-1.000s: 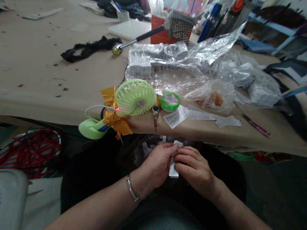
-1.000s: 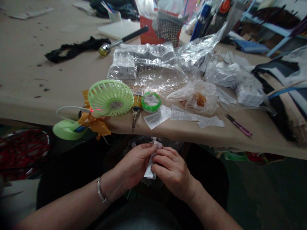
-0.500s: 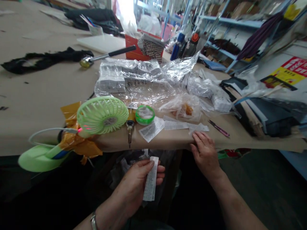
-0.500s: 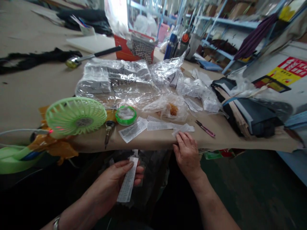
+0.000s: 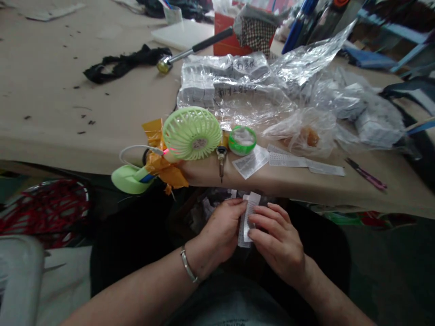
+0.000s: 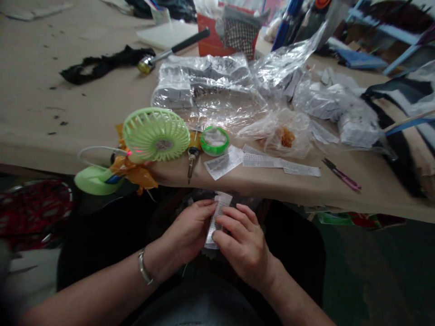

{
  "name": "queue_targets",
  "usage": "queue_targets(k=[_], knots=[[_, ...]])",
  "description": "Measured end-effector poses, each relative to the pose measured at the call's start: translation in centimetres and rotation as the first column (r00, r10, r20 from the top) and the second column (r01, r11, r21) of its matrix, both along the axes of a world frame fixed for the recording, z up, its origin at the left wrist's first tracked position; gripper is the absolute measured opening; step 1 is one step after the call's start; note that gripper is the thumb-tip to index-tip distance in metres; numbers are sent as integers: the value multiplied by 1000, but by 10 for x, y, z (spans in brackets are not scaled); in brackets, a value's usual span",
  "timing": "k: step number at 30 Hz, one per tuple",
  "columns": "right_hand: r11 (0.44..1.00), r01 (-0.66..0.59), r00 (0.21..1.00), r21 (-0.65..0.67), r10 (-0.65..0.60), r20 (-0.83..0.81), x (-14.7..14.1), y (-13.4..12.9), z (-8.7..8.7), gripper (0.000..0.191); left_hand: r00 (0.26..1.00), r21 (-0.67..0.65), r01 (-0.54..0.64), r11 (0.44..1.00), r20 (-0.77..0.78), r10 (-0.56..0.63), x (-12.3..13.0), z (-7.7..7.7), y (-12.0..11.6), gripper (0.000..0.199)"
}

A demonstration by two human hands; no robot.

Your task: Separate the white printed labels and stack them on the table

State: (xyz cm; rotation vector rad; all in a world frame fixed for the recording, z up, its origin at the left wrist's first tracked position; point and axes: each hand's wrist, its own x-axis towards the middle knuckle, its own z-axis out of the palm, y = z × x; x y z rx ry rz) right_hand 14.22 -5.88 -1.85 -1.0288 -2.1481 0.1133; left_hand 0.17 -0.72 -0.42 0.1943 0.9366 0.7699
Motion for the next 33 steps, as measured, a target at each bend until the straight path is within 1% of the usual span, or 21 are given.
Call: queue_targets(k=[3,6,9,13,17,19,21,23,24,25,26,27,28,29,30,31,32,33], knots=[[1000,13,997,15,-14,76,-15,-2,-9,16,997,4,-72,997,26,72,-3,-5,0,6],[999,25,995,20,-27,99,-17,0,-15,15,994,-3,-95,995,50,95,-5,-9,-1,7],[1000,-14,995,8,13,104,-16,1,-14,16,992,-7,-117,993,47,118,-6,-12,-1,9],[998,-57,993,-24,59,104,-16,3,-11,16,995,-12,-78,997,67,78,-7,-12,-2,10],[997,-74,992,-37,78,99,-15,5,-10,15,994,34,-39,999,103,35,-9,-11,-2,10],[995,-80,991,-55,86,102,-14,4,-11,15,996,43,-10,999,86,6,-9,-11,-2,8],[992,-95,989,-85,104,101,-12,1,-12,17,999,25,3,1000,47,-4,-9,-11,-2,5],[986,-110,992,-127,117,48,-8,-1,-12,25,1000,5,7,1000,15,-7,-9,-10,-2,7],[983,-96,995,-155,94,-19,-6,-1,-12,29,1000,4,29,1000,9,-29,-10,-9,-2,8],[979,-52,994,-197,31,-109,-3,-1,-12,32,998,7,67,998,5,-67,-11,-8,-2,9],[965,15,976,-263,-71,-204,-1,0,-12,31,993,12,114,993,-1,-114,-12,-7,-2,10],[930,80,939,-359,-191,-286,1,2,-12,28,987,20,162,987,-12,-162,-13,-6,-2,13],[872,118,887,-475,-307,-343,3,5,-11,25,978,28,206,978,-24,-205,-14,-6,-3,15],[800,116,835,-589,-400,-379,3,9,-11,21,971,40,236,971,-33,-235,-14,-5,-3,16],[722,74,792,-688,-462,-399,3,13,-10,19,967,54,255,965,-41,-253,-15,-5,-4,17],[647,6,761,-762,-498,-416,2,17,-10,18,963,73,270,960,-44,-267,-15,-5,-5,18],[588,-65,734,-806,-519,-438,1,20,-10,17,960,94,280,955,-40,-277,-15,-5,-6,19],[548,-123,707,-827,-536,-461,-1,23,-11,17,958,113,288,951,-36,-286,-15,-5,-7,20]])
